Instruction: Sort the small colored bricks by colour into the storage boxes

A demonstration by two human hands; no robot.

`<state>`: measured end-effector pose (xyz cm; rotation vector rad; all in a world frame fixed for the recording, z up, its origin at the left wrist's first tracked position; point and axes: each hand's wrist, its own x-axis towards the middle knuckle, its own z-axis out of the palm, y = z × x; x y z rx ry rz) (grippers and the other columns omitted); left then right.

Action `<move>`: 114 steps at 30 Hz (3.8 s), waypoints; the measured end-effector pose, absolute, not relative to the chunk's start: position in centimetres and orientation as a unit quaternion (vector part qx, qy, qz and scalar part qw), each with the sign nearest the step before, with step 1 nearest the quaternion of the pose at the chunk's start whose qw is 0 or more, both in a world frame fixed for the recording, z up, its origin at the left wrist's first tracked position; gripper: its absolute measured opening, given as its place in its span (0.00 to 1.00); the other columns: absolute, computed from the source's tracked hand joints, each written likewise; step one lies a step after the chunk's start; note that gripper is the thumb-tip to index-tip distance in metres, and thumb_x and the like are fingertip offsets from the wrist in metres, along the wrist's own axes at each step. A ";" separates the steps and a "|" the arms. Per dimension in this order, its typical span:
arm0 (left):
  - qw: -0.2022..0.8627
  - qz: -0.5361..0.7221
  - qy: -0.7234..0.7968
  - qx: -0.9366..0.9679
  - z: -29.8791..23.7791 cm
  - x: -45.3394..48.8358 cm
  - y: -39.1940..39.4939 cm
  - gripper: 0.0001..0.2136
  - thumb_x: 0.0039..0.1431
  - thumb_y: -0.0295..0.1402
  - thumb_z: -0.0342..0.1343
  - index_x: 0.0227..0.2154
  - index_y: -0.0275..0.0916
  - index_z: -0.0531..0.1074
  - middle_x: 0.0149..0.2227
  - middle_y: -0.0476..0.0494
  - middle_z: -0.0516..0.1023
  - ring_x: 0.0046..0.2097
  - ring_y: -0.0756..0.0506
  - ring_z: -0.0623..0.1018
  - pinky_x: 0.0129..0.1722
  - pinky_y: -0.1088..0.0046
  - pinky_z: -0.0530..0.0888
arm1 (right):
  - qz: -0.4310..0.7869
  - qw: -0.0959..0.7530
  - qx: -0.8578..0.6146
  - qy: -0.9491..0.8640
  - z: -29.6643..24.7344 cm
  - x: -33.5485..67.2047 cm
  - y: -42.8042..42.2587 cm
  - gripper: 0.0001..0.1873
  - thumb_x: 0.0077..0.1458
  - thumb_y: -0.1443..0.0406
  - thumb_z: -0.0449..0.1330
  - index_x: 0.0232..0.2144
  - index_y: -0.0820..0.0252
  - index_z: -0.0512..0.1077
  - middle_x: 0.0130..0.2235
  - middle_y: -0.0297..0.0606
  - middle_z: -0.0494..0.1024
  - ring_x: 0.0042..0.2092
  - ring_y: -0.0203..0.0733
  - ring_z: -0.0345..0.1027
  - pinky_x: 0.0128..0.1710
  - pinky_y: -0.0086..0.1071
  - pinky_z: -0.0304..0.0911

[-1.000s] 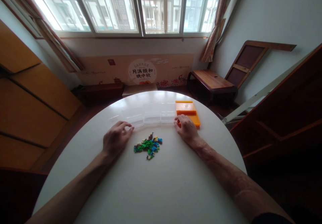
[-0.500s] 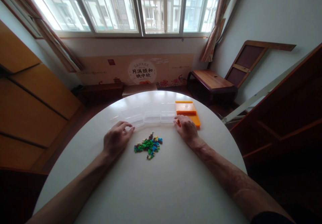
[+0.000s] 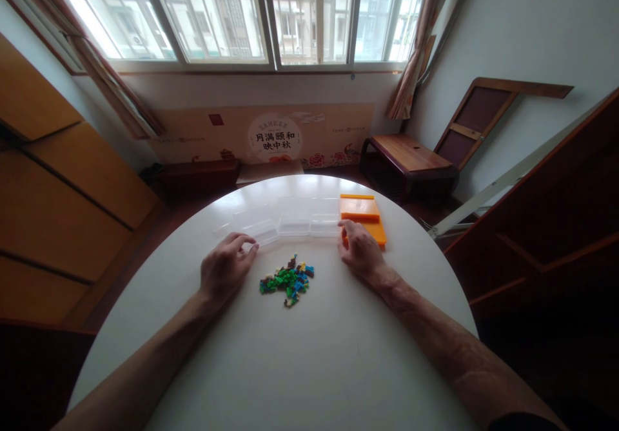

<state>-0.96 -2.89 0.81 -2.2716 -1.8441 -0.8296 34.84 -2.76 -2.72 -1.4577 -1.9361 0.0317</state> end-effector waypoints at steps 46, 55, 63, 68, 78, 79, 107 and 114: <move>-0.039 -0.225 -0.269 -0.936 -0.4 -0.2 -2.9 0.20 0.68 0.50 0.66 0.55 0.45 0.79 0.50 0.40 0.83 0.48 0.38 0.83 0.51 0.57 0.79 | 0.110 0.275 -0.336 -0.894 -0.2 30.0 -6.5 0.13 0.71 0.56 0.65 0.52 0.55 0.77 0.49 0.44 0.80 0.47 0.47 0.76 0.47 0.39 0.73; -0.092 -0.184 -0.277 -0.938 2.8 -1.3 -3.8 0.18 0.63 0.42 0.65 0.53 0.42 0.76 0.47 0.41 0.81 0.40 0.42 0.80 0.40 0.66 0.75 | 0.109 0.306 -0.324 -0.889 -1.0 30.5 -6.1 0.11 0.70 0.60 0.66 0.52 0.55 0.77 0.51 0.45 0.81 0.49 0.47 0.77 0.49 0.40 0.76; -0.234 -0.164 -0.279 -0.917 3.6 -1.8 -3.5 0.17 0.57 0.27 0.62 0.50 0.43 0.76 0.42 0.46 0.76 0.37 0.47 0.75 0.37 0.73 0.72 | 0.132 0.290 -0.287 -0.903 0.0 30.4 -6.3 0.19 0.69 0.59 0.68 0.59 0.51 0.74 0.59 0.42 0.80 0.58 0.48 0.75 0.59 0.46 0.74; -0.223 -0.206 -0.280 -0.911 1.8 -1.4 -3.3 0.09 0.66 0.31 0.60 0.48 0.41 0.79 0.43 0.43 0.79 0.36 0.49 0.76 0.37 0.74 0.74 | 0.130 0.296 -0.287 -0.902 -0.1 30.1 -6.3 0.13 0.71 0.62 0.65 0.55 0.51 0.75 0.56 0.40 0.82 0.55 0.46 0.77 0.59 0.45 0.74; -0.173 -0.286 -0.260 -0.906 0.1 -0.4 -3.1 0.09 0.74 0.28 0.54 0.47 0.40 0.80 0.45 0.41 0.83 0.42 0.48 0.83 0.43 0.74 0.79 | 0.103 0.324 -0.321 -0.884 -1.3 30.1 -5.9 0.07 0.72 0.64 0.64 0.50 0.53 0.79 0.51 0.42 0.83 0.51 0.46 0.77 0.53 0.43 0.77; -0.167 -0.285 -0.260 -0.907 0.1 -0.4 -3.1 0.09 0.74 0.29 0.54 0.48 0.41 0.80 0.46 0.42 0.83 0.42 0.47 0.83 0.43 0.74 0.79 | 0.106 0.327 -0.320 -0.883 -1.3 30.1 -5.9 0.07 0.72 0.64 0.64 0.50 0.53 0.79 0.50 0.42 0.83 0.50 0.46 0.77 0.53 0.43 0.77; -0.056 -0.267 -0.237 -0.933 -0.3 -0.2 -3.1 0.09 0.71 0.44 0.64 0.45 0.45 0.83 0.40 0.45 0.84 0.37 0.47 0.82 0.37 0.71 0.77 | 0.084 0.301 -0.295 -0.903 -0.8 29.4 -6.3 0.13 0.70 0.63 0.66 0.55 0.49 0.78 0.52 0.40 0.82 0.51 0.46 0.74 0.56 0.44 0.72; -0.042 -0.270 -0.237 -0.932 -0.4 -0.2 -3.2 0.08 0.74 0.42 0.62 0.45 0.47 0.84 0.40 0.46 0.84 0.37 0.48 0.82 0.39 0.71 0.77 | 0.083 0.317 -0.291 -0.899 -0.6 29.4 -6.3 0.08 0.72 0.62 0.64 0.51 0.50 0.79 0.50 0.39 0.82 0.49 0.45 0.74 0.54 0.42 0.72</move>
